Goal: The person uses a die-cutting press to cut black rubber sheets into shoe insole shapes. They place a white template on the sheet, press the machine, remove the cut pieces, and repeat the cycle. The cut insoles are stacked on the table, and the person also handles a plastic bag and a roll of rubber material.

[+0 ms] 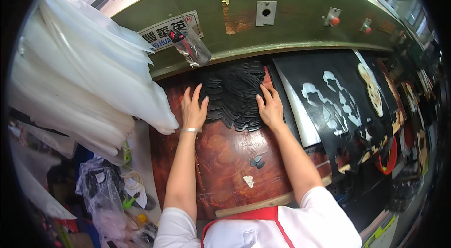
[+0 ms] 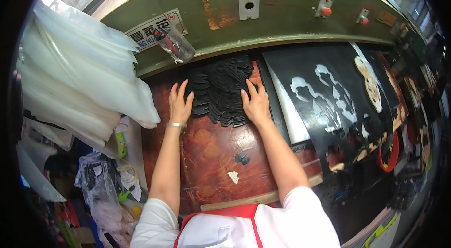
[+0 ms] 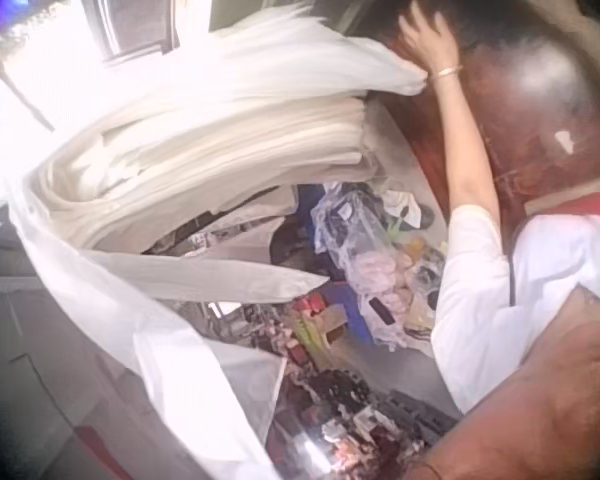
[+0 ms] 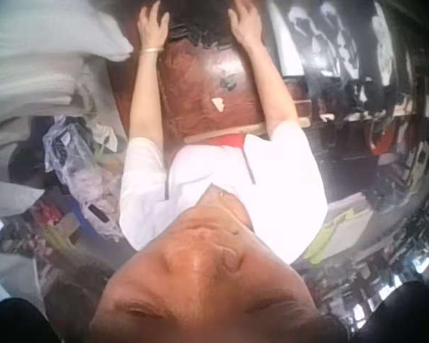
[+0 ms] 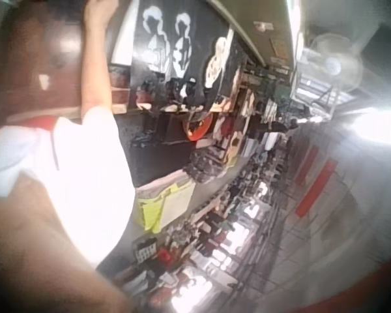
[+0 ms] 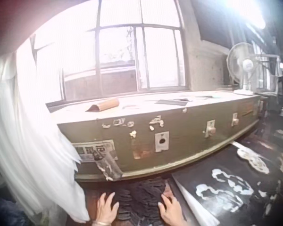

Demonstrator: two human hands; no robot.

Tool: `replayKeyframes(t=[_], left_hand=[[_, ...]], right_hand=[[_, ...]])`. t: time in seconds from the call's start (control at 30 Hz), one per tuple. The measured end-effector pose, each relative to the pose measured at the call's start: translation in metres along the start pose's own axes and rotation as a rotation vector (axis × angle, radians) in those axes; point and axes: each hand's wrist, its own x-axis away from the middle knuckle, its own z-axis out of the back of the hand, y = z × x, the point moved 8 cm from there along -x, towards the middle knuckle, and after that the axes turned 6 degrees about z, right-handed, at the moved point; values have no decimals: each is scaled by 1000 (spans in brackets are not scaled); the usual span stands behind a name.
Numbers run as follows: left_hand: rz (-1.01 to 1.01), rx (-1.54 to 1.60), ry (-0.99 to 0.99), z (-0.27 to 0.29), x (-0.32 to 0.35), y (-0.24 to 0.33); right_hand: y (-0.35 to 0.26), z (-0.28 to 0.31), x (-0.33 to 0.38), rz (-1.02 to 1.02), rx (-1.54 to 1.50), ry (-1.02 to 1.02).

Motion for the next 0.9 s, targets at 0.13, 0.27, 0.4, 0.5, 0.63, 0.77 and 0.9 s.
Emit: replayKeyframes(t=[0.13, 0.27, 0.4, 0.5, 0.63, 0.77, 0.9], left_hand=[[1, -142, -136, -48, -20, 0], [-53, -159, 31, -24, 37, 11], [64, -204, -44, 23, 129, 27], [224, -220, -225, 62, 196, 38], [209, -132, -349, 111, 209, 25], [300, -68, 119, 123, 144, -29], [106, -203, -181, 38, 114, -41]], right_hand=[[2, 3, 2, 88, -78, 91], [-6, 14, 10, 168, -139, 20], [-35, 36, 52, 234, -308, -121], [-40, 44, 85, 101, -611, -303], [-22, 31, 88, -64, -536, -692], [-18, 4, 64, -175, -679, -910], [-48, -10, 54, 221, -306, -1026]])
